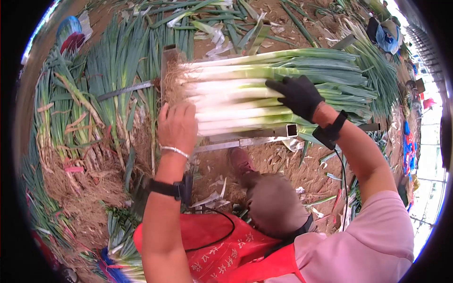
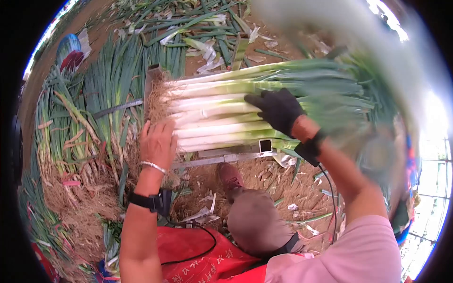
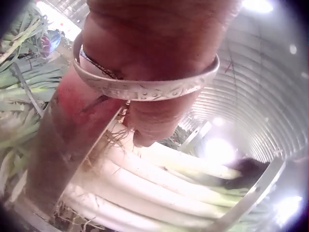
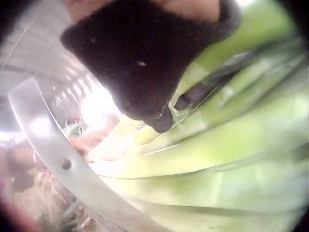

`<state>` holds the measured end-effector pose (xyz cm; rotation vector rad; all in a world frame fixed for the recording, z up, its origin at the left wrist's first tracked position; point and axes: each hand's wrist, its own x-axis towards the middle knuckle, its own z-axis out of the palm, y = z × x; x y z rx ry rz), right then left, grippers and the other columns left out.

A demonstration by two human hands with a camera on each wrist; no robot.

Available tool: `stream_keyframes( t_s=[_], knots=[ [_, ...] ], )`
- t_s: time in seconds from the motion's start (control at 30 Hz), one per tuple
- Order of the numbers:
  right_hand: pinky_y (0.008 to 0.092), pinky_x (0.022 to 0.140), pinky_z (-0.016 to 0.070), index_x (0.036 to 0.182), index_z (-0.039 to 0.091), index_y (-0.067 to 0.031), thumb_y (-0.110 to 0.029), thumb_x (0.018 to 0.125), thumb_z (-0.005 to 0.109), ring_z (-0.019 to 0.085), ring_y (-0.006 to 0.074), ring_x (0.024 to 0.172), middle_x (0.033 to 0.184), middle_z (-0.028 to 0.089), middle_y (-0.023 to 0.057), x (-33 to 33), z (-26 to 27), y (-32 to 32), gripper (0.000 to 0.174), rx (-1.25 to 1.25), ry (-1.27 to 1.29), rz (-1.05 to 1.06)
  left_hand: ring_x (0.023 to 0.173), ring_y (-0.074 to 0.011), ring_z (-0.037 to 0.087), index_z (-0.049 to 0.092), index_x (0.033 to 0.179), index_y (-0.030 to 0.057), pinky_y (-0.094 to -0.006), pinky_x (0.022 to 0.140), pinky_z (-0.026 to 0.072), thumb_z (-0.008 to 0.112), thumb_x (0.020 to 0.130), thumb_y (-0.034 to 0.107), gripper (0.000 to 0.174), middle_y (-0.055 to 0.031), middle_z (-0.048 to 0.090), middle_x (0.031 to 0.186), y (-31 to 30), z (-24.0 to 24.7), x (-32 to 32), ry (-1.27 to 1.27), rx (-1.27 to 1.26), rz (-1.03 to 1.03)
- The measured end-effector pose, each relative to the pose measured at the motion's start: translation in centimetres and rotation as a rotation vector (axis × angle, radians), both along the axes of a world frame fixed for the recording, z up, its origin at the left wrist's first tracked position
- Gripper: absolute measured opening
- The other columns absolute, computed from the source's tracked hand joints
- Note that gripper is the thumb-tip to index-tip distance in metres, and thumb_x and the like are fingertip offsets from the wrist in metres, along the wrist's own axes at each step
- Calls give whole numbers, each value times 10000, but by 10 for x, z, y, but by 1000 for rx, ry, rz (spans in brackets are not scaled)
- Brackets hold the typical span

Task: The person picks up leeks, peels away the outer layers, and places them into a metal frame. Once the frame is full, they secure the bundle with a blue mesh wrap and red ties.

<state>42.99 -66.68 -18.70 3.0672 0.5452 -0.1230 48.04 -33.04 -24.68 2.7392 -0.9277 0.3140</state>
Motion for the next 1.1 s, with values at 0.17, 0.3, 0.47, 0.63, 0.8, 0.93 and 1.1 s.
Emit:
stream_keyframes(
  t_s=[0.17,0.3,0.47,0.63,0.8,0.93,1.1],
  knots=[
    [452,710,488,1380,478,-270,-220,832,670,594,356,809,927,570,147,5,-13,-4,582,151,27,20,1162,-269,547,625,1131,69,-473,1099,288,647,786,147,354,-102,634,1149,9,-1,-8,-11,-54,107],
    [432,973,465,1395,475,-212,-246,899,622,556,376,1171,1321,549,185,18,-36,-12,518,74,207,-60,1242,-264,496,633,1150,74,-500,1119,260,621,814,206,362,-90,629,1180,22,27,-37,66,41,-16],
    [364,1101,325,1422,428,-68,-155,927,602,438,290,1330,1424,477,165,31,-44,-45,531,231,253,160,982,-289,643,599,1116,29,-408,877,499,658,819,171,334,-130,652,1037,139,88,-136,250,-301,224],
    [349,1087,332,1394,426,-16,-108,930,586,432,265,1303,1409,474,159,24,75,13,499,434,353,-238,1019,-182,645,593,1184,2,-314,882,506,642,917,183,327,-120,676,1106,277,63,-313,464,-827,874],
    [367,1031,419,1334,458,13,-52,950,538,523,283,1191,1316,529,186,15,143,72,398,323,-6,146,841,-162,654,623,1091,-10,-297,730,524,700,854,246,357,-92,691,956,373,-34,-553,422,-593,1681],
    [364,1010,432,1274,515,50,-65,965,509,549,277,1159,1297,534,196,2,135,170,331,202,-13,430,838,-211,671,601,1091,-29,-356,744,527,771,756,349,533,-107,699,902,394,-115,-672,202,-654,2093],
    [315,1083,352,1378,466,-7,-125,978,492,456,179,1287,1402,490,89,19,82,230,418,755,483,149,1066,-301,624,533,1245,-14,-399,904,478,730,768,381,649,-213,626,1176,434,-159,-729,222,-668,2354]
  ],
)
